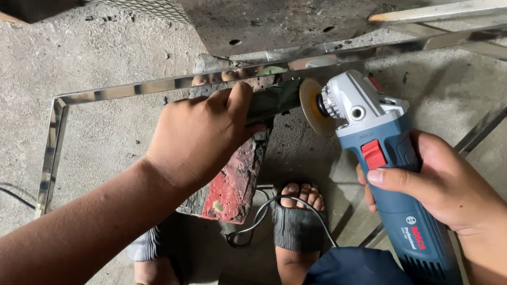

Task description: Grinding the welded joints of a metal frame using a handheld angle grinder to create a smooth finish.

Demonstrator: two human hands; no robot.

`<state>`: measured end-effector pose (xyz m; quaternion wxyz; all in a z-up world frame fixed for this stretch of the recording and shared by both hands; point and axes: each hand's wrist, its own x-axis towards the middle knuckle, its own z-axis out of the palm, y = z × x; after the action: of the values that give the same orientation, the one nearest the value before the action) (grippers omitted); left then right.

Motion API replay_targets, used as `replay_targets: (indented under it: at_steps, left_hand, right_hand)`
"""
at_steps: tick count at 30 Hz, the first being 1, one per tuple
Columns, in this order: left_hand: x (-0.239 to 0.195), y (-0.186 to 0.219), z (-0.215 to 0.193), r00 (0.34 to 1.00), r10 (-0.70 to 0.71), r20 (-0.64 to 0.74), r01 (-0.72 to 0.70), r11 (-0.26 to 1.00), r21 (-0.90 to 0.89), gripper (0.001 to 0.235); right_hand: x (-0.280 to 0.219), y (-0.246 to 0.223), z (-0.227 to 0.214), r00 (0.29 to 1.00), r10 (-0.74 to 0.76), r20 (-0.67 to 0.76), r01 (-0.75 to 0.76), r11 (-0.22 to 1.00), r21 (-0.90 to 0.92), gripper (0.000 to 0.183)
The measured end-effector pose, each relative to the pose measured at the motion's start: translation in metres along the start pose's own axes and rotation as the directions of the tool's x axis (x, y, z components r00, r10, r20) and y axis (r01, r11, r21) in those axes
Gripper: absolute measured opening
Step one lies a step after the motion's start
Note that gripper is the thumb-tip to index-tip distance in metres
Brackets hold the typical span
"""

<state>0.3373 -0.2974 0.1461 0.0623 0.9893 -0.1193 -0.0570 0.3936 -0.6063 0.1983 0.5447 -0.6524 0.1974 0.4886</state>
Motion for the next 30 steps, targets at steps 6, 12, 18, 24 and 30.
replay_targets:
  at_steps: [6, 12, 18, 24, 30]
  left_hand:
    - [-0.007, -0.006, -0.005, 1.000, 0.012, -0.013, -0.012, 1.000, 0.020, 0.057]
    - [-0.014, -0.019, -0.008, 0.997, 0.042, -0.069, -0.035, 0.994, 0.100, 0.031]
    - [-0.017, -0.022, -0.008, 0.994, 0.057, -0.088, -0.048, 0.993, 0.106, 0.032]
    - [-0.020, -0.025, -0.003, 0.982, 0.084, -0.171, -0.068, 0.993, 0.094, 0.024]
    - [-0.021, -0.024, 0.001, 0.979, 0.093, -0.181, -0.080, 0.993, 0.081, 0.020]
  right_hand:
    - [0.000, -0.003, 0.006, 1.000, 0.013, -0.004, -0.013, 1.000, -0.001, 0.033]
    - [-0.002, -0.013, 0.011, 0.999, 0.043, 0.000, -0.043, 0.999, -0.010, 0.037]
    - [0.003, -0.010, 0.012, 0.999, 0.043, 0.024, -0.043, 0.999, -0.003, 0.037]
    - [0.009, -0.001, 0.004, 0.989, -0.033, 0.144, 0.029, 0.999, 0.028, 0.037]
    - [0.009, -0.001, 0.006, 0.989, -0.028, 0.148, 0.015, 0.996, 0.089, 0.047]
